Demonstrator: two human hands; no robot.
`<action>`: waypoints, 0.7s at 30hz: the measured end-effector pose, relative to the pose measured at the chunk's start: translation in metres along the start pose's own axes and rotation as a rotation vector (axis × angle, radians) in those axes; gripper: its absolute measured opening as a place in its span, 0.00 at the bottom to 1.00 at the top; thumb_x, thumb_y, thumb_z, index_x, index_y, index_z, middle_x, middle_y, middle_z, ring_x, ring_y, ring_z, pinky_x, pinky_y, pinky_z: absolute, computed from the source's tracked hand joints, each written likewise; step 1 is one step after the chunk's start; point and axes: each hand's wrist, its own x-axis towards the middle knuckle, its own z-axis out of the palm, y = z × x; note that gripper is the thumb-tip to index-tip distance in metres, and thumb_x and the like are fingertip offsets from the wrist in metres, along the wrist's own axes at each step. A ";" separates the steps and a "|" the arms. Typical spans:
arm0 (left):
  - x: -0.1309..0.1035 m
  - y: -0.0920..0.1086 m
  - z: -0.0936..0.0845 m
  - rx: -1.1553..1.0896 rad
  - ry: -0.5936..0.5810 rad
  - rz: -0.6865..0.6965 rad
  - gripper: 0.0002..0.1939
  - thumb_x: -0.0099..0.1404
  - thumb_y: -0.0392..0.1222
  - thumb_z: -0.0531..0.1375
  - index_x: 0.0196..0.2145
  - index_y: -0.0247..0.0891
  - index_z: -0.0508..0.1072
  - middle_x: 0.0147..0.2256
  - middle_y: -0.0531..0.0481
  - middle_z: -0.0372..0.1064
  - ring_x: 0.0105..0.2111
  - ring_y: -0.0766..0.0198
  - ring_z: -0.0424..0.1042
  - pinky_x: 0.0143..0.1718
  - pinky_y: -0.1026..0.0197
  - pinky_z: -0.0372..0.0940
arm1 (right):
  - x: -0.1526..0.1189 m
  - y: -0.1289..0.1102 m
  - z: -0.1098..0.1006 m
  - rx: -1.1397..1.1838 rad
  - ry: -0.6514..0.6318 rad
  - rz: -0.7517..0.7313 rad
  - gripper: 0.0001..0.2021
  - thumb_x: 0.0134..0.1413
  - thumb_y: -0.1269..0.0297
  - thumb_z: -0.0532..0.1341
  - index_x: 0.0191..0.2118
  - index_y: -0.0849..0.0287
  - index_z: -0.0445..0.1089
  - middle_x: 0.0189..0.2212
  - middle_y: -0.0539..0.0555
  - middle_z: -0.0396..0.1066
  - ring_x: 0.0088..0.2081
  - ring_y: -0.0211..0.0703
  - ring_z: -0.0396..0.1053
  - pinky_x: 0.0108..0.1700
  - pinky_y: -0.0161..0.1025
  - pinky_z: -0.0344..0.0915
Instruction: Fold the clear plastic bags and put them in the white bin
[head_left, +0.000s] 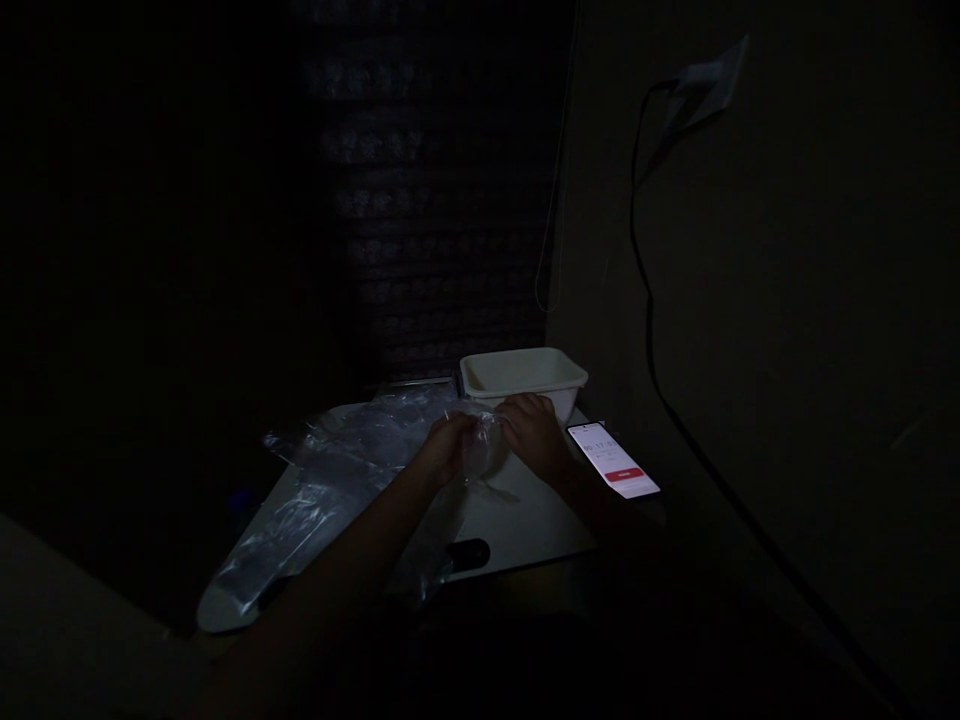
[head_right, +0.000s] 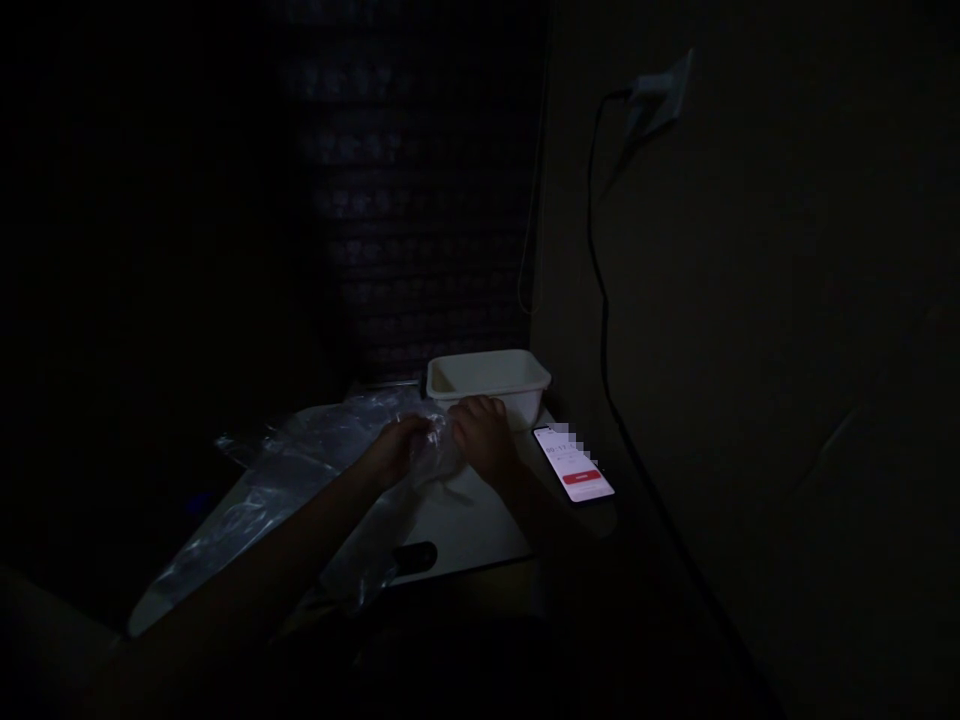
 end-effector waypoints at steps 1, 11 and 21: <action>0.000 0.000 0.000 -0.009 0.001 0.007 0.04 0.41 0.31 0.57 0.17 0.34 0.63 0.15 0.57 0.61 0.17 0.73 0.62 0.20 0.69 0.56 | 0.000 0.001 -0.001 0.006 0.010 0.009 0.13 0.49 0.68 0.48 0.38 0.60 0.66 0.38 0.56 0.66 0.42 0.44 0.58 0.44 0.41 0.49; -0.002 0.004 0.000 0.090 0.045 0.031 0.08 0.39 0.32 0.60 0.14 0.35 0.61 0.11 0.59 0.56 0.13 0.76 0.57 0.15 0.70 0.51 | 0.000 0.013 0.004 0.213 0.063 0.203 0.15 0.49 0.70 0.46 0.38 0.62 0.67 0.33 0.55 0.70 0.35 0.41 0.66 0.41 0.39 0.55; -0.001 0.002 -0.001 0.114 0.024 0.067 0.07 0.41 0.37 0.60 0.19 0.34 0.64 0.14 0.58 0.59 0.13 0.76 0.56 0.16 0.70 0.50 | -0.003 0.001 0.003 0.084 -0.027 0.065 0.21 0.40 0.67 0.54 0.46 0.60 0.61 0.43 0.57 0.63 0.46 0.47 0.56 0.45 0.44 0.50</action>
